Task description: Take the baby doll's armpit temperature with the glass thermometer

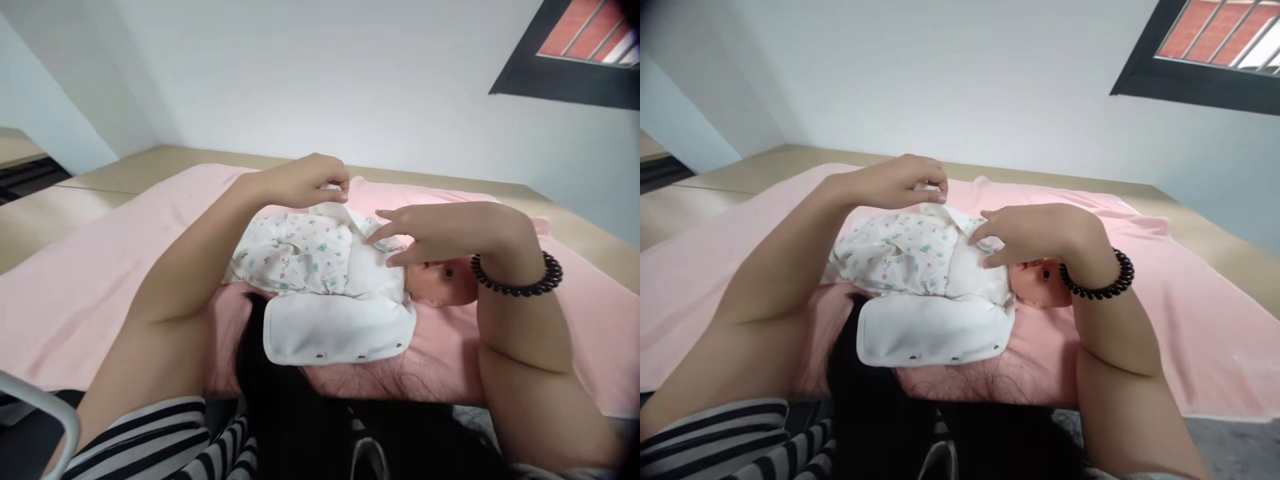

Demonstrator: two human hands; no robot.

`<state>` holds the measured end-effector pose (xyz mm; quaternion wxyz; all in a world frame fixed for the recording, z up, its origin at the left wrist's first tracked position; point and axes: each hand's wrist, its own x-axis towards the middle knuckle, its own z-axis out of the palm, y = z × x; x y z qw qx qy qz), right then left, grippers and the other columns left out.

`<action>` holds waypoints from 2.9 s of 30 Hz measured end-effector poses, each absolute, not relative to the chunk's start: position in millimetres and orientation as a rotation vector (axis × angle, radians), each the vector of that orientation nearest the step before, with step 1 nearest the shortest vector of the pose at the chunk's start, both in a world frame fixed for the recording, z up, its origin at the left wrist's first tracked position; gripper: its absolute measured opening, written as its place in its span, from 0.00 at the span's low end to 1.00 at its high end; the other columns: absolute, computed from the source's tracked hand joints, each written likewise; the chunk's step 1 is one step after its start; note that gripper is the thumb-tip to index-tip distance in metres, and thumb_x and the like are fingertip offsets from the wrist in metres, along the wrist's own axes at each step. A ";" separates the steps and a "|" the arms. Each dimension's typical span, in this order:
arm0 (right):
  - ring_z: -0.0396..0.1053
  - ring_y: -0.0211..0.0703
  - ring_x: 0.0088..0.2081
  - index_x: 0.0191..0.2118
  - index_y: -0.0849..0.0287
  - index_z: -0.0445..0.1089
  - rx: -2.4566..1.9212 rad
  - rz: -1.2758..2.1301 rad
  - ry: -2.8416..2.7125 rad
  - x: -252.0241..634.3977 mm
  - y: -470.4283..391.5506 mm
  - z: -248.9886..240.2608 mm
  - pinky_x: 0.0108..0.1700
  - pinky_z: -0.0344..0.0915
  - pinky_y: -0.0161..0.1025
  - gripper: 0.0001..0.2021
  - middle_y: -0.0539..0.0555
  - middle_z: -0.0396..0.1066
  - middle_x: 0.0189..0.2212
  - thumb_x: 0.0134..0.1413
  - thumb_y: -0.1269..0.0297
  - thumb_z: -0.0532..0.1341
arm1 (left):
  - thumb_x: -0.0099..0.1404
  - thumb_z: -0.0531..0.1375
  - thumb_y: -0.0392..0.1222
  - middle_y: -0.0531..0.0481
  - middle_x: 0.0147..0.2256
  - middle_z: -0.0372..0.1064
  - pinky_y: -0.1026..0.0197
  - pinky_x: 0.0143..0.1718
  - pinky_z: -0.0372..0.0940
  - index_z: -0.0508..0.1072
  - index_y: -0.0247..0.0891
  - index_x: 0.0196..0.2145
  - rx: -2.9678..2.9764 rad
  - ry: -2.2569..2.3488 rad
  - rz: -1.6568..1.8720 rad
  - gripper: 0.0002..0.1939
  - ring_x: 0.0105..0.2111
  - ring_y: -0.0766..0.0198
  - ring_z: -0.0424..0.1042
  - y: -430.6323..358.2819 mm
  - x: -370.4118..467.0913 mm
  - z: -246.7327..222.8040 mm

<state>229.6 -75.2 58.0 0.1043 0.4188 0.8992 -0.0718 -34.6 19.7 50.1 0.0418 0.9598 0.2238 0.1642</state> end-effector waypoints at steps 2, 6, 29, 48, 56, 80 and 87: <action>0.69 0.63 0.61 0.66 0.42 0.70 1.263 -0.247 2.578 230.5 -76.3 59.6 0.59 0.67 0.57 0.25 0.53 0.67 0.66 0.66 0.47 0.60 | 0.70 0.56 0.49 0.49 0.39 0.74 0.56 0.42 0.62 0.76 0.40 0.37 2.928 0.701 0.515 0.12 0.39 0.58 0.72 19.2 -38.5 53.0; 0.72 0.56 0.57 0.68 0.43 0.68 1.147 -0.310 2.619 231.0 -87.1 52.9 0.56 0.68 0.50 0.25 0.54 0.67 0.66 0.68 0.52 0.59 | 0.69 0.58 0.53 0.49 0.37 0.74 0.57 0.42 0.62 0.76 0.40 0.37 2.885 0.741 0.538 0.14 0.39 0.58 0.72 18.1 -45.8 58.8; 0.72 0.62 0.48 0.57 0.63 0.71 1.416 0.082 2.409 198.3 -111.5 19.0 0.52 0.68 0.57 0.28 0.64 0.71 0.52 0.70 0.41 0.58 | 0.65 0.64 0.56 0.50 0.32 0.76 0.56 0.42 0.66 0.80 0.43 0.36 2.863 0.758 0.356 0.15 0.32 0.61 0.72 22.1 -62.1 64.8; 0.69 0.67 0.52 0.56 0.62 0.71 1.438 0.095 2.454 208.1 -92.0 6.0 0.51 0.67 0.56 0.37 0.66 0.71 0.51 0.56 0.31 0.63 | 0.69 0.60 0.61 0.50 0.33 0.75 0.56 0.42 0.58 0.79 0.41 0.38 2.890 0.840 0.360 0.20 0.36 0.60 0.65 14.3 -59.8 67.4; 0.69 0.48 0.34 0.35 0.57 0.69 1.399 0.097 2.589 228.0 -105.0 33.1 0.36 0.61 0.44 0.13 0.57 0.72 0.37 0.66 0.53 0.60 | 0.66 0.63 0.64 0.52 0.30 0.75 0.55 0.46 0.57 0.79 0.43 0.37 2.821 0.838 0.366 0.21 0.37 0.59 0.64 15.3 -62.2 66.2; 0.67 0.44 0.30 0.39 0.52 0.74 1.391 -0.187 2.496 232.9 -89.9 36.5 0.36 0.58 0.41 0.08 0.51 0.73 0.30 0.59 0.65 0.57 | 0.63 0.64 0.53 0.53 0.24 0.68 0.60 0.34 0.55 0.75 0.43 0.29 2.811 0.795 -0.036 0.12 0.26 0.63 0.65 3.9 -60.1 65.6; 0.60 0.42 0.27 0.35 0.55 0.73 1.438 -0.132 2.450 231.1 -83.3 35.9 0.34 0.52 0.40 0.05 0.52 0.69 0.27 0.57 0.63 0.60 | 0.67 0.60 0.52 0.52 0.28 0.72 0.60 0.32 0.53 0.75 0.43 0.33 2.884 0.870 -0.208 0.11 0.26 0.64 0.63 1.1 -60.0 66.5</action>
